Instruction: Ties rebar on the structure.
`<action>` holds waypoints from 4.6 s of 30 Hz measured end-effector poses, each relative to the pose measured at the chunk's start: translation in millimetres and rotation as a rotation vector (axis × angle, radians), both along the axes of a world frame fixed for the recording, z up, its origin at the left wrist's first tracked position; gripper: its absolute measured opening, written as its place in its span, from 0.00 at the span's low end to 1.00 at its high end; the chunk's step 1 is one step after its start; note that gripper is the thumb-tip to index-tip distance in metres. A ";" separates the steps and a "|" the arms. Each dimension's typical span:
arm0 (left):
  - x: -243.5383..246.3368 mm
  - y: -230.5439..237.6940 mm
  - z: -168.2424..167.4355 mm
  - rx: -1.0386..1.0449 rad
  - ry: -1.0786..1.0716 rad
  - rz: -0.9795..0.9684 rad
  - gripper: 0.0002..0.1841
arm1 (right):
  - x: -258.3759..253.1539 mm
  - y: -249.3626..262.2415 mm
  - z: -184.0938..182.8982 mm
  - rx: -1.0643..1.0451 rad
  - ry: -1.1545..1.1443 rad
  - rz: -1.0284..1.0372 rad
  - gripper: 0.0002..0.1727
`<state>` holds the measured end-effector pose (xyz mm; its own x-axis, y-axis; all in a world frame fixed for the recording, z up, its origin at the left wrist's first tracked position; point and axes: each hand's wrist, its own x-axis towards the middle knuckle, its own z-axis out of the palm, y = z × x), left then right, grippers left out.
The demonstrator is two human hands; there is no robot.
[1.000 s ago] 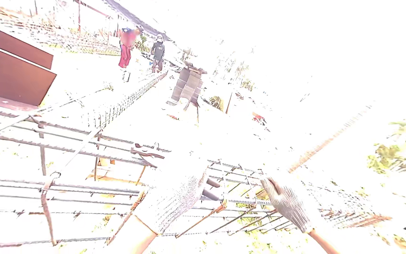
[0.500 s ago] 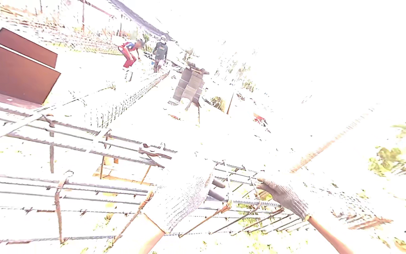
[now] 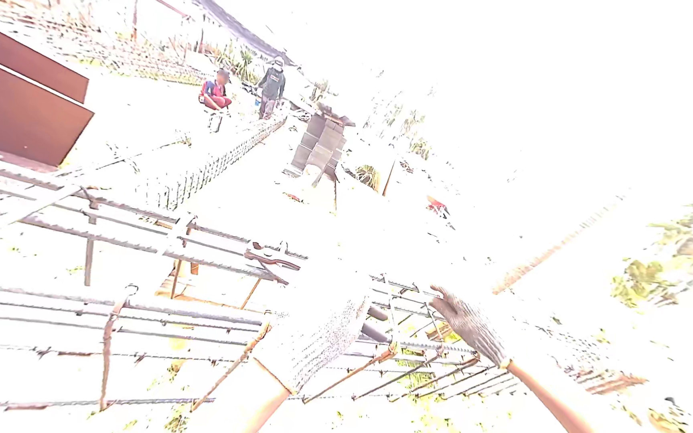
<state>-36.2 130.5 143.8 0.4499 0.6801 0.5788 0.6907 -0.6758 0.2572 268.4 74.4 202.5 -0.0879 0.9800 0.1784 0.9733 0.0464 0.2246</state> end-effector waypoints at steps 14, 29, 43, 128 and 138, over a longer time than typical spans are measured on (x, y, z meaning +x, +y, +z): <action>-1.2 0.3 -1.7 0.021 -0.011 0.003 0.21 | 15.0 -16.2 -19.4 0.258 -0.442 0.160 0.18; -4.1 -3.5 11.9 -0.141 0.030 -0.056 0.21 | 9.4 16.2 25.4 -0.617 0.125 -0.177 0.24; -5.4 -7.2 15.5 -0.093 0.019 -0.044 0.24 | 4.0 10.6 40.6 -0.566 0.132 -0.299 0.26; -0.5 -13.4 -17.3 0.053 -0.242 -0.157 0.23 | -9.9 -85.3 46.7 -0.069 -0.256 -0.436 0.15; 12.2 -2.9 -35.6 0.127 -0.207 0.000 0.22 | -8.9 -106.8 -13.8 0.137 -0.211 -0.571 0.17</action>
